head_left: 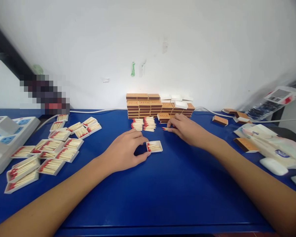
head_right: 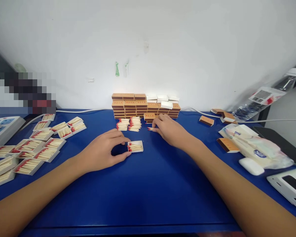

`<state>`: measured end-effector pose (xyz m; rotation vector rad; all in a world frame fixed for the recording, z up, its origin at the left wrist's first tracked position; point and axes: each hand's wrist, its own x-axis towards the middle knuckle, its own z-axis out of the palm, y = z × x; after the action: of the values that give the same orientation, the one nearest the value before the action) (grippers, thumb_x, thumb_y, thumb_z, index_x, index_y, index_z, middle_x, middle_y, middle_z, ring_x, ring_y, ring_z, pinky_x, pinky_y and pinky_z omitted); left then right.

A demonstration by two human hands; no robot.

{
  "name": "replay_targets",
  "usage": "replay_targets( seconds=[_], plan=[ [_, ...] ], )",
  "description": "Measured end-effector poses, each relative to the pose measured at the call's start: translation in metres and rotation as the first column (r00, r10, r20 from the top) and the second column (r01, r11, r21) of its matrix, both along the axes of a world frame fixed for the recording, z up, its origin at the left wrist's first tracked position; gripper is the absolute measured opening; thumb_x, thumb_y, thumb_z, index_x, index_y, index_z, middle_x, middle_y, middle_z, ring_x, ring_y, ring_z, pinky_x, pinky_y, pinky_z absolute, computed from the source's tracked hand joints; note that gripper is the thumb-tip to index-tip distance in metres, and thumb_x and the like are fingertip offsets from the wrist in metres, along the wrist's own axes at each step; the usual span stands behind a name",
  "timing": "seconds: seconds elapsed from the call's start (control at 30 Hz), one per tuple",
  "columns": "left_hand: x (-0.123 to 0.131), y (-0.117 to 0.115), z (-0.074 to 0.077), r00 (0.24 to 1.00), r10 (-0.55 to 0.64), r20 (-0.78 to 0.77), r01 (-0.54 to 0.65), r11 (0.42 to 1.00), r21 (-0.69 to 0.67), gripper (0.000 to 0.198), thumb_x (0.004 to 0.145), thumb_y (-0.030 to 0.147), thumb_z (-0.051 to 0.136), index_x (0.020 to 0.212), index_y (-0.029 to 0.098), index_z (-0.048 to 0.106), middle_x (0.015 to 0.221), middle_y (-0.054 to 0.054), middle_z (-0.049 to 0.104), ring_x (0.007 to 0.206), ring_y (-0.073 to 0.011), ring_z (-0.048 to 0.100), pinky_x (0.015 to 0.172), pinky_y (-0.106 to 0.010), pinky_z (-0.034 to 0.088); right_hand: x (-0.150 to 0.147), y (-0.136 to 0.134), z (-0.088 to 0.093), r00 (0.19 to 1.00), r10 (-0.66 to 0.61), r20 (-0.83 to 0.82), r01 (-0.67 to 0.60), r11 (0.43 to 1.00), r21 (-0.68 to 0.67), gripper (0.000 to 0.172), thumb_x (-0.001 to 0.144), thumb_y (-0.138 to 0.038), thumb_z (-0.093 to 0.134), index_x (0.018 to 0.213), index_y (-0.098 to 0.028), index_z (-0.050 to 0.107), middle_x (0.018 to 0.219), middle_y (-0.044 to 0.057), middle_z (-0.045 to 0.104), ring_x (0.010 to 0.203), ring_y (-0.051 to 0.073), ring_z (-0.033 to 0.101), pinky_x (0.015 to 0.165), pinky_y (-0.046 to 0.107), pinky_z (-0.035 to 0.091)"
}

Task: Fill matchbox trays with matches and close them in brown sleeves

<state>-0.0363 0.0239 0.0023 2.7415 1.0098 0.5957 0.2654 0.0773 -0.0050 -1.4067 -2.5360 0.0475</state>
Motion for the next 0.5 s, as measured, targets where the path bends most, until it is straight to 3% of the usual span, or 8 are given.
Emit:
replay_targets(
  seconds=[0.2, 0.5],
  plan=[
    [0.0004, -0.0005, -0.0006, 1.0, 0.001, -0.003, -0.001, 1.0, -0.005, 0.031, 0.097, 0.037, 0.068, 0.119, 0.017, 0.073, 0.099, -0.007, 0.069, 0.098, -0.0242, 0.065, 0.086, -0.04, 0.055, -0.0028, 0.0016, -0.0067, 0.999, 0.031, -0.034, -0.03, 0.999, 0.017, 0.024, 0.106, -0.033, 0.044, 0.093, -0.02, 0.059, 0.098, 0.014, 0.064, 0.098, 0.031, 0.058, 0.087, 0.044, 0.049],
    [0.0003, 0.0006, 0.0009, 1.0, -0.001, 0.005, 0.001, 1.0, -0.01, 0.029, 0.097, 0.036, 0.068, 0.118, 0.017, 0.072, 0.099, -0.007, 0.07, 0.099, -0.0246, 0.065, 0.088, -0.041, 0.055, -0.0028, -0.0033, -0.0032, 0.999, 0.022, -0.043, -0.023, 1.0, -0.014, 0.02, 0.105, -0.036, 0.049, 0.098, -0.02, 0.059, 0.103, 0.014, 0.065, 0.1, 0.031, 0.059, 0.086, 0.044, 0.05]
  ],
)
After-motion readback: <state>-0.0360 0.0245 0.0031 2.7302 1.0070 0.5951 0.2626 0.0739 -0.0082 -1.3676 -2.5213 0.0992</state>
